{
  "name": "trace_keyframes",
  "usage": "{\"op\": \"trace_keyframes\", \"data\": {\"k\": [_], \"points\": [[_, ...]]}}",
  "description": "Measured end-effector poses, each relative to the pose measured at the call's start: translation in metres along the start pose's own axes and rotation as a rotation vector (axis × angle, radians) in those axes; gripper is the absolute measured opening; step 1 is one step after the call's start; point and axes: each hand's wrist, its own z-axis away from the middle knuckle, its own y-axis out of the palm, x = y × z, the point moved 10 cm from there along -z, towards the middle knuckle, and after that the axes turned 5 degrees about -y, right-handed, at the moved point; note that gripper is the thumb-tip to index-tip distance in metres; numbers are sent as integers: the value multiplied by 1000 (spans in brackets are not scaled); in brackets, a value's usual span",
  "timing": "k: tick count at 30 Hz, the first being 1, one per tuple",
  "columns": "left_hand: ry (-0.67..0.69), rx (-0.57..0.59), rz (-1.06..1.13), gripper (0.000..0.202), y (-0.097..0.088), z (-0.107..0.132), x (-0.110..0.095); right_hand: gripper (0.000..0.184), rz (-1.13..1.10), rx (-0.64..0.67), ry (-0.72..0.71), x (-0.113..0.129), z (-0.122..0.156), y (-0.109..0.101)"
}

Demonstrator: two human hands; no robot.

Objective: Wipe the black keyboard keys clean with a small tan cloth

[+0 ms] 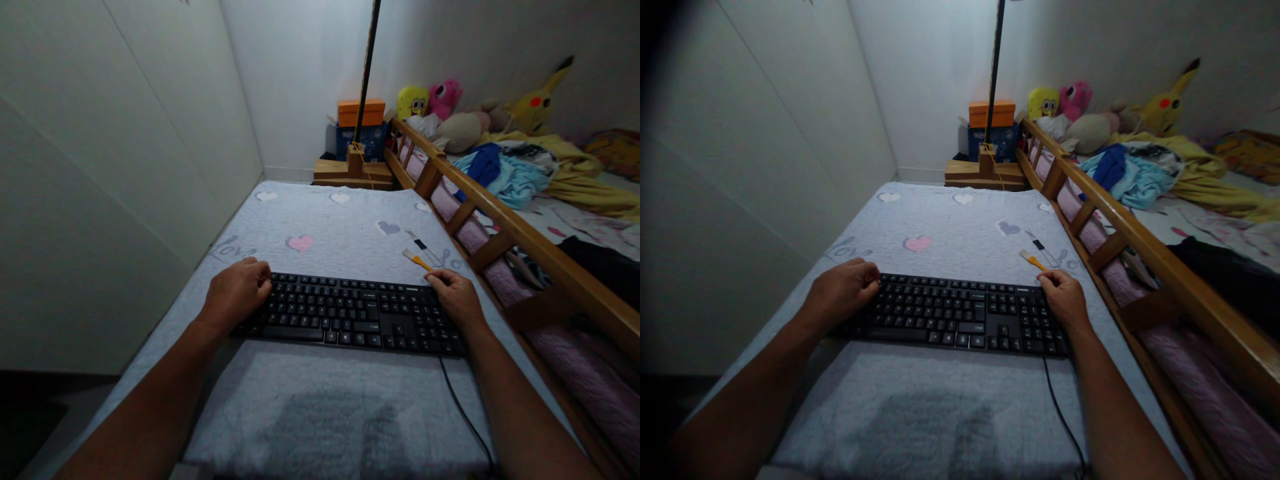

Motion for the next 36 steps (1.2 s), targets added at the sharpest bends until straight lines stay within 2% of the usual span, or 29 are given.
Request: {"op": "trace_keyframes", "data": {"k": [7,30,36], "points": [[-35,16,-44,23,3,-5,17,30,5,-2,-2,3,1,-1],[-69,36,-99,24,2,-9,33,32,-3,3,1,5,0,0],[-82,104,-79,28,6,-10,37,33,6,4,11,0,0,0]]}}
